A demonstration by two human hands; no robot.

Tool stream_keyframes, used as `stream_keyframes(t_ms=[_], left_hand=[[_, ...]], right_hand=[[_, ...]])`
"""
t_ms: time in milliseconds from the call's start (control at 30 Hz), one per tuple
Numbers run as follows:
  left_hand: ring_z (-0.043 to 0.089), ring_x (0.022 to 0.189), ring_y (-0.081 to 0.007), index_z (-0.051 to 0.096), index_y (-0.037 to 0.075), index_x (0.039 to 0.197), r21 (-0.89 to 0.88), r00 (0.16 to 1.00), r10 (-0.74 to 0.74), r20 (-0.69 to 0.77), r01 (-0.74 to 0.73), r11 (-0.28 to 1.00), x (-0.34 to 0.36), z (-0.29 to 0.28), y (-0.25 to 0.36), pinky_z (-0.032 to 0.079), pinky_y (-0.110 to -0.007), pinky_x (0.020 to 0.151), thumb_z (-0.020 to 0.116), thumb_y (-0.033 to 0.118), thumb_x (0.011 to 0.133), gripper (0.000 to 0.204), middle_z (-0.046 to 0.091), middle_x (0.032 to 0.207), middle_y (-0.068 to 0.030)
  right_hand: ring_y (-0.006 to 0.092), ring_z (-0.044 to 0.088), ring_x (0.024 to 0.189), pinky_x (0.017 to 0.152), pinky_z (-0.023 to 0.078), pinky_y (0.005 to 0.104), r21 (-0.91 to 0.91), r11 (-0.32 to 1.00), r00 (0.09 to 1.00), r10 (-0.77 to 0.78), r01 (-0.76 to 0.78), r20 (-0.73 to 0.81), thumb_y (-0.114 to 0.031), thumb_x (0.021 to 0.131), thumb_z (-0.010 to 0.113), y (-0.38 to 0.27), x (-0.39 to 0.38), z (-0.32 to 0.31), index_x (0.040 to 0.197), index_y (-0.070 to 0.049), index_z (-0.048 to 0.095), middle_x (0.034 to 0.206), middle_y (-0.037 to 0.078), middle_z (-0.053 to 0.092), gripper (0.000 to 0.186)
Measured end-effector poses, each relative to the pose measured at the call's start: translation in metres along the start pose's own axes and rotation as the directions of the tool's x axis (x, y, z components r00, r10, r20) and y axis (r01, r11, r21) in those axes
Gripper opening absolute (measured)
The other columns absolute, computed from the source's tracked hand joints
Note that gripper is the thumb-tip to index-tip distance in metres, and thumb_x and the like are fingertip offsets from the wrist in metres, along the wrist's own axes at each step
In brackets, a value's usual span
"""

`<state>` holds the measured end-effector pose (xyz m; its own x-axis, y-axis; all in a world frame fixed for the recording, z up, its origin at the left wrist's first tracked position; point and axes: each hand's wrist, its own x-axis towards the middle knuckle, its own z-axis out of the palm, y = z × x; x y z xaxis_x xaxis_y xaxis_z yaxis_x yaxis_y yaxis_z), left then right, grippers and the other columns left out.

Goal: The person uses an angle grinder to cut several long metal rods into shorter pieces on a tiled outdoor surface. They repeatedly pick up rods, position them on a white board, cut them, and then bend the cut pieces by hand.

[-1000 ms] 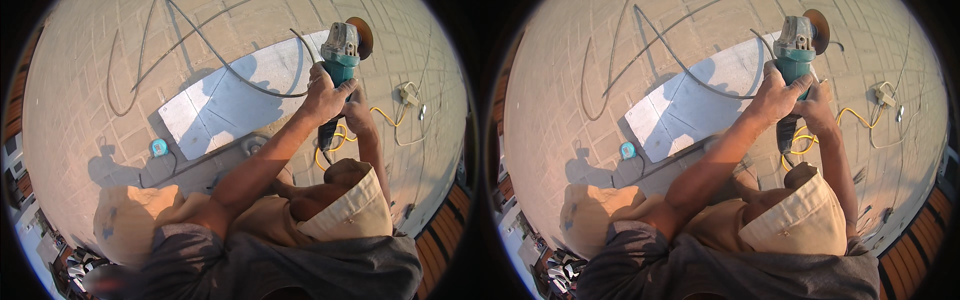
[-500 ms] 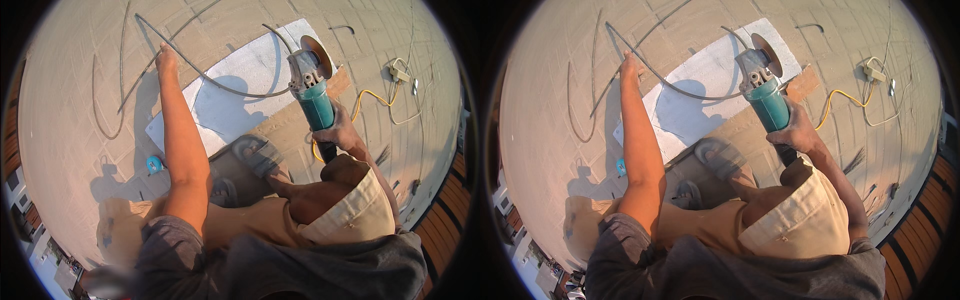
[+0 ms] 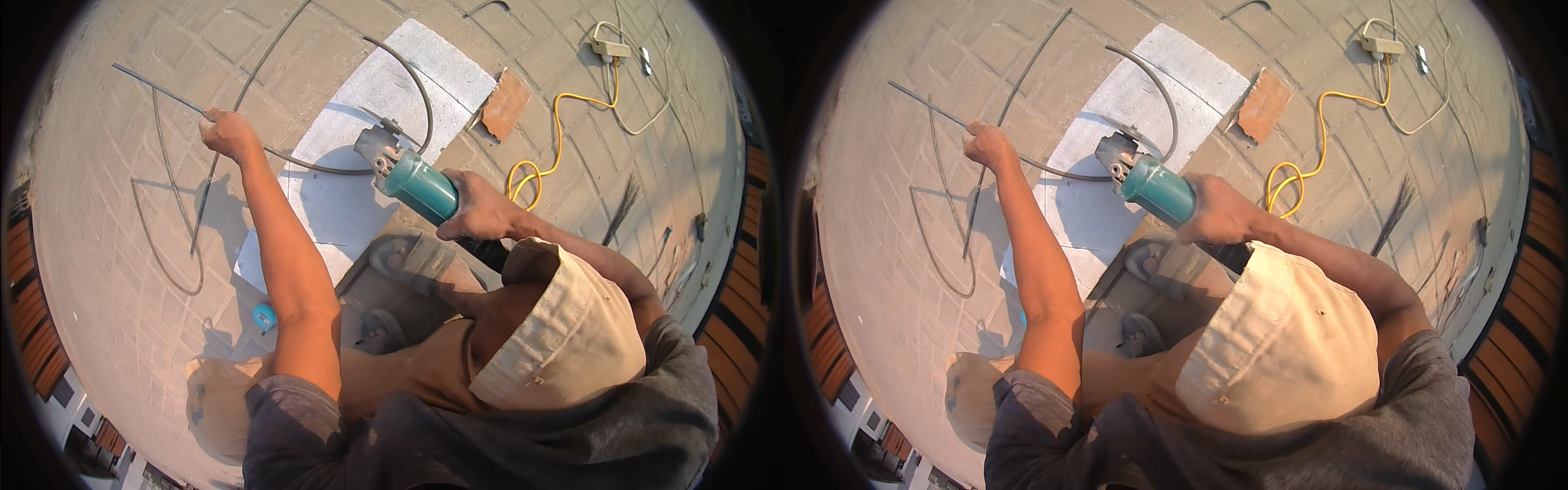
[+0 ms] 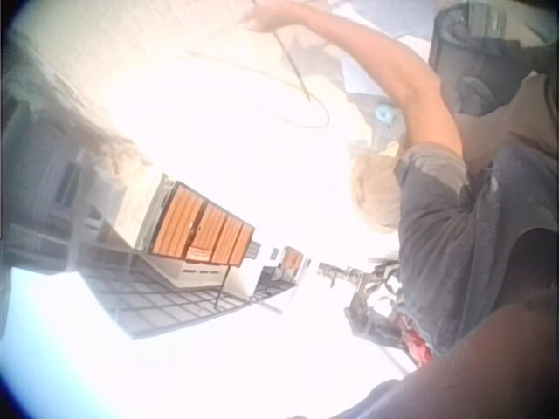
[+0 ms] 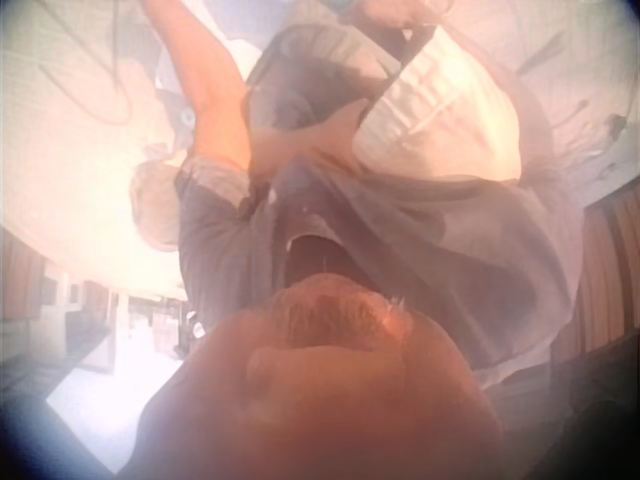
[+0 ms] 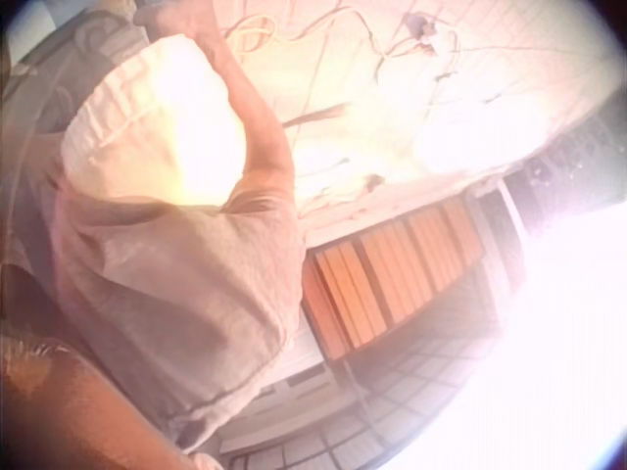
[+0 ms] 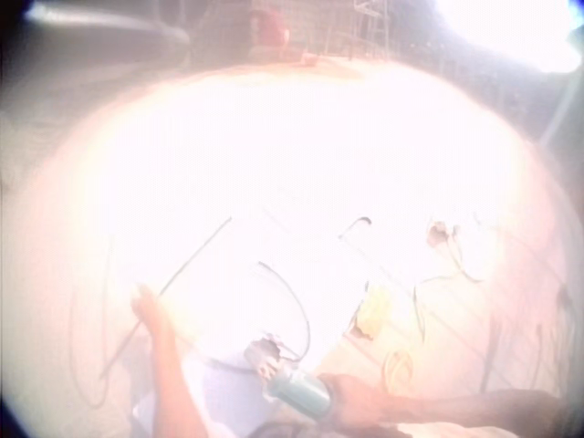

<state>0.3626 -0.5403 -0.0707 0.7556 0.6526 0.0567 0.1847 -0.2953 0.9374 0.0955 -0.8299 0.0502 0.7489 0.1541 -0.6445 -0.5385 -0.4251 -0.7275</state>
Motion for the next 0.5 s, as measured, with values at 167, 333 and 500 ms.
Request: stream_keyframes(t_ms=[167,333,500], left_hand=[[0.067,0.098,-0.0465,0.060,-0.020,0.111,0.089,0.998,0.056,-0.001,-0.056,0.994,-0.004,-0.009,0.019,0.053,-0.048,0.085,0.050,0.022,0.102,0.045,0.064,0.107,-0.0382],[0.068,0.094,-0.0441,0.061,-0.020,0.108,-0.060,0.996,-0.067,-0.054,0.064,0.996,-0.014,-0.020,0.016,0.054,-0.045,0.079,0.054,0.019,0.100,0.041,0.066,0.102,-0.0363],[0.068,0.093,-0.0431,0.062,-0.019,0.106,-0.038,0.996,-0.063,-0.062,0.060,0.997,-0.007,-0.010,0.007,0.054,-0.045,0.079,0.054,0.019,0.100,0.040,0.067,0.103,-0.0351]], right_hand=[[0.0268,0.065,0.091,0.083,0.052,0.0380,0.047,0.999,1.000,0.001,0.000,-0.018,-0.019,0.060,0.080,0.006,0.004,0.006,0.117,0.005,0.061,0.096,0.017,0.067,0.065],[0.0271,0.066,0.092,0.084,0.052,0.0379,0.072,0.997,0.999,0.034,-0.033,-0.012,-0.019,0.061,0.080,0.015,0.006,0.009,0.120,0.006,0.060,0.098,0.018,0.067,0.066],[0.0283,0.064,0.094,0.087,0.050,0.0389,0.040,0.999,1.000,-0.009,0.010,-0.020,-0.018,0.061,0.081,0.022,0.004,0.006,0.120,0.004,0.059,0.099,0.017,0.065,0.067]])
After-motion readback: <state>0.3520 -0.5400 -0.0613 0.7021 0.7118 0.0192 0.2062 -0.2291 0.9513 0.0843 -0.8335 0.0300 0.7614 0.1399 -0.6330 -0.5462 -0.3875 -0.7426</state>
